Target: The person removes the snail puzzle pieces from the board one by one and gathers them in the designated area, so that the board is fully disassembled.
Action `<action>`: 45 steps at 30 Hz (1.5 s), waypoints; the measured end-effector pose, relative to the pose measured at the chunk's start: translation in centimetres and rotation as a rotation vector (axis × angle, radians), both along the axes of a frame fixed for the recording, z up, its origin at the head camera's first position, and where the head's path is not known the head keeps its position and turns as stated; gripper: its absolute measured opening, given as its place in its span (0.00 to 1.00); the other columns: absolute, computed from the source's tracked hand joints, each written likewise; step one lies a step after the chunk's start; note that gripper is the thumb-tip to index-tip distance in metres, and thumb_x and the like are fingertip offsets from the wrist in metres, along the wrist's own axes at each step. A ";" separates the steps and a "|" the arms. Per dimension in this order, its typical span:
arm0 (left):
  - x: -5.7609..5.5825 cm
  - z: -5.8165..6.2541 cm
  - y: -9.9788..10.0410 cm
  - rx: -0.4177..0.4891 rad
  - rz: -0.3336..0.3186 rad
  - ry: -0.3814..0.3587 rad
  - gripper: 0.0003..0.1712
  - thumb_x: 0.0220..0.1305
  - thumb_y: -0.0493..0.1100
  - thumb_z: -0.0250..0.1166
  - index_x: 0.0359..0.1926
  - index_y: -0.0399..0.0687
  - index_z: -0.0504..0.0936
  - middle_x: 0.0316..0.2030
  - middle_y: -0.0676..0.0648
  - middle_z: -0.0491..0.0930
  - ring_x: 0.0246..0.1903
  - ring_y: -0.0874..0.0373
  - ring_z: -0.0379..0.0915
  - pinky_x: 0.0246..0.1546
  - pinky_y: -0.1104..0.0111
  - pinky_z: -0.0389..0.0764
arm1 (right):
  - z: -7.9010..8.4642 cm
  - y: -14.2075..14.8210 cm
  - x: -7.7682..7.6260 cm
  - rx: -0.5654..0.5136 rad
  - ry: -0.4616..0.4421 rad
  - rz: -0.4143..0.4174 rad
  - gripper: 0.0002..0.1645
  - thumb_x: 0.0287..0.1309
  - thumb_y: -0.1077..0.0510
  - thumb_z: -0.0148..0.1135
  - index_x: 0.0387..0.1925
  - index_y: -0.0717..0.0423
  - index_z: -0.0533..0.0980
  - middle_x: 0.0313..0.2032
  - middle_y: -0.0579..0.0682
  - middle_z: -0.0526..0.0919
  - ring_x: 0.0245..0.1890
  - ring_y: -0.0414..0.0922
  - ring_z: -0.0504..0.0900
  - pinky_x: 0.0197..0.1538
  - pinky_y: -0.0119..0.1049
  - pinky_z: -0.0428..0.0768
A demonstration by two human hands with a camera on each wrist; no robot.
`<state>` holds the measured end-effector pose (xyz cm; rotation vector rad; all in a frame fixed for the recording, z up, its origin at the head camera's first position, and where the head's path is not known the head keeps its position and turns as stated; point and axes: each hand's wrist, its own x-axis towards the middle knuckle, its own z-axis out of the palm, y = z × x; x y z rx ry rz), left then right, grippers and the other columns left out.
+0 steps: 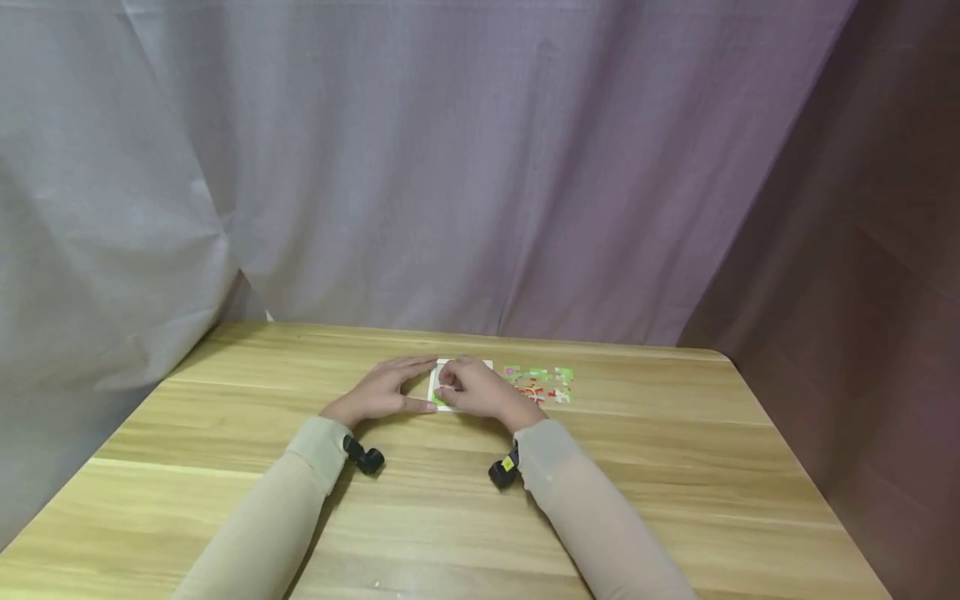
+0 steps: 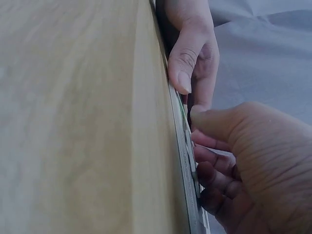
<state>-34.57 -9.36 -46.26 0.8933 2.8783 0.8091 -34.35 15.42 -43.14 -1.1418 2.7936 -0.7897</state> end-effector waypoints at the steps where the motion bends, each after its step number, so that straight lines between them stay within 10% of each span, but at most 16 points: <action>1: 0.0 0.0 0.0 0.002 0.001 0.001 0.54 0.71 0.68 0.73 0.87 0.50 0.68 0.87 0.45 0.65 0.87 0.39 0.58 0.89 0.34 0.54 | 0.0 0.0 0.0 0.003 0.005 0.002 0.12 0.78 0.55 0.71 0.52 0.60 0.86 0.43 0.52 0.86 0.39 0.39 0.81 0.46 0.32 0.85; 45: 0.2 0.2 0.0 0.006 0.003 -0.004 0.54 0.70 0.68 0.73 0.87 0.49 0.67 0.87 0.44 0.64 0.87 0.38 0.58 0.89 0.33 0.52 | -0.5 -0.1 -0.2 -0.144 -0.089 -0.054 0.11 0.77 0.59 0.70 0.54 0.60 0.88 0.43 0.53 0.92 0.38 0.36 0.81 0.46 0.30 0.83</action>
